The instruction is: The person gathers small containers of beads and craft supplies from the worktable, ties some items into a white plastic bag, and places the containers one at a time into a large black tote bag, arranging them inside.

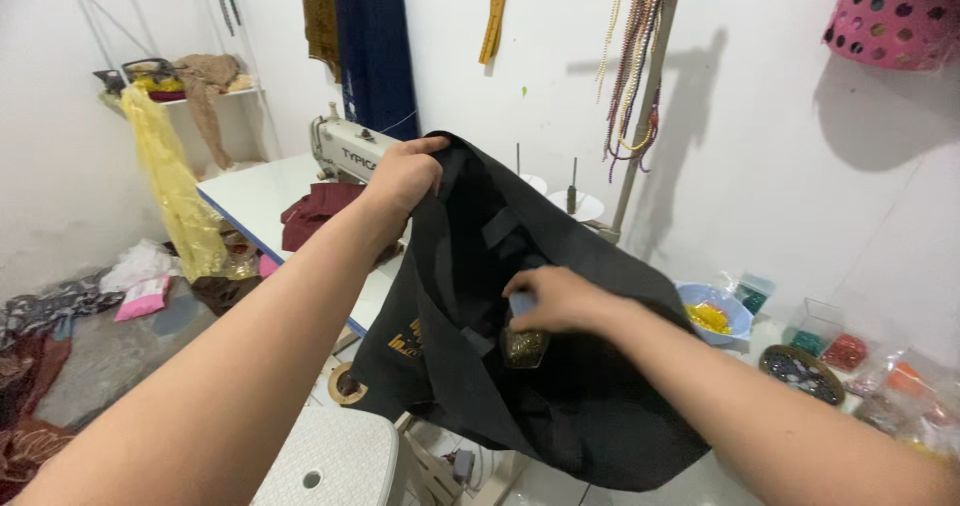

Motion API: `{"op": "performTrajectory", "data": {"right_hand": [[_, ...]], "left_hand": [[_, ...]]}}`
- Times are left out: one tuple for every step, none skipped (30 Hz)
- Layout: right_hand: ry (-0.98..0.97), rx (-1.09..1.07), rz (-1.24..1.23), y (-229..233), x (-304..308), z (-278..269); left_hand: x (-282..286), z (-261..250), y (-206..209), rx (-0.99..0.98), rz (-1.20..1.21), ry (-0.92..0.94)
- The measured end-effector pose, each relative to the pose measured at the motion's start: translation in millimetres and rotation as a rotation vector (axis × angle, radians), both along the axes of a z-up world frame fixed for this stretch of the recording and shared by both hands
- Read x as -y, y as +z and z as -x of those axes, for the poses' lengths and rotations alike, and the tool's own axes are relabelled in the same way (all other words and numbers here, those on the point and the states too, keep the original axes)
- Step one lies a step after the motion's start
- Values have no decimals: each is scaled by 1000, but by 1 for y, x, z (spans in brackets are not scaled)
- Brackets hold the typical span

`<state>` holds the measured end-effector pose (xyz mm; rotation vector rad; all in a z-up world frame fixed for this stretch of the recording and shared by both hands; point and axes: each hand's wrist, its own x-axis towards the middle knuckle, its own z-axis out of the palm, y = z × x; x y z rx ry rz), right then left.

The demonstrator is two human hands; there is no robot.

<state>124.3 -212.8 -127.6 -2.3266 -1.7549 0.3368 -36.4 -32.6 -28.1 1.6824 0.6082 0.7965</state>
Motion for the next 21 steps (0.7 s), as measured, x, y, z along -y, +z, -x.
{"op": "performTrajectory", "data": {"right_hand": [[28,3,-51,-16,-6,-2],[55,6,-104,-32,-13,-4],[82,10,-158,-47,-20,-7],[64,-10,-181,-61,-26,-8],[47,-30,-203,-73,-30,-10],[31,-53,-227,-85,-35,-11],[31,-28,-202,-95,-39,-10],[31,-4,-176,-103,-42,-10],[31,21,-150,-108,-47,-9],[25,-7,-107,-111,-52,-10],[21,-34,-64,-113,-57,-10],[13,-59,-18,-114,-60,-12],[-16,-106,29,-115,-62,-15],[-44,-151,76,-115,-65,-18],[-70,-197,123,-116,-68,-20],[-111,-255,135,-119,-70,-23],[-151,-313,146,-123,-71,-26],[-193,-370,158,-127,-72,-29],[-141,-319,155,-132,-72,-33],[-90,-268,153,-136,-71,-36],[-39,-217,151,-140,-71,-38]], "left_hand": [[-2,1,-2,-8,2,0],[-5,2,-3,-14,1,-1],[-7,1,-5,-1,-20,2],[-8,0,-6,12,-42,8],[-9,1,-5,24,-64,14],[-10,5,-5,24,-47,9],[-9,7,-5,24,-31,5],[-7,10,-5,24,-12,0],[-4,13,-4,7,3,13],[-1,16,-3,-8,19,24],[2,20,-2,-23,35,34],[6,21,0,-22,56,29],[8,22,1,-22,78,24],[9,24,3,-21,98,21],[10,24,5,-47,69,38],[10,23,5,-72,40,52],[10,23,6,-97,12,66],[9,22,6,-89,-4,60],[8,21,6,-81,-21,55],[7,21,5,-72,-37,49],[7,21,5,-69,-29,53]]}}
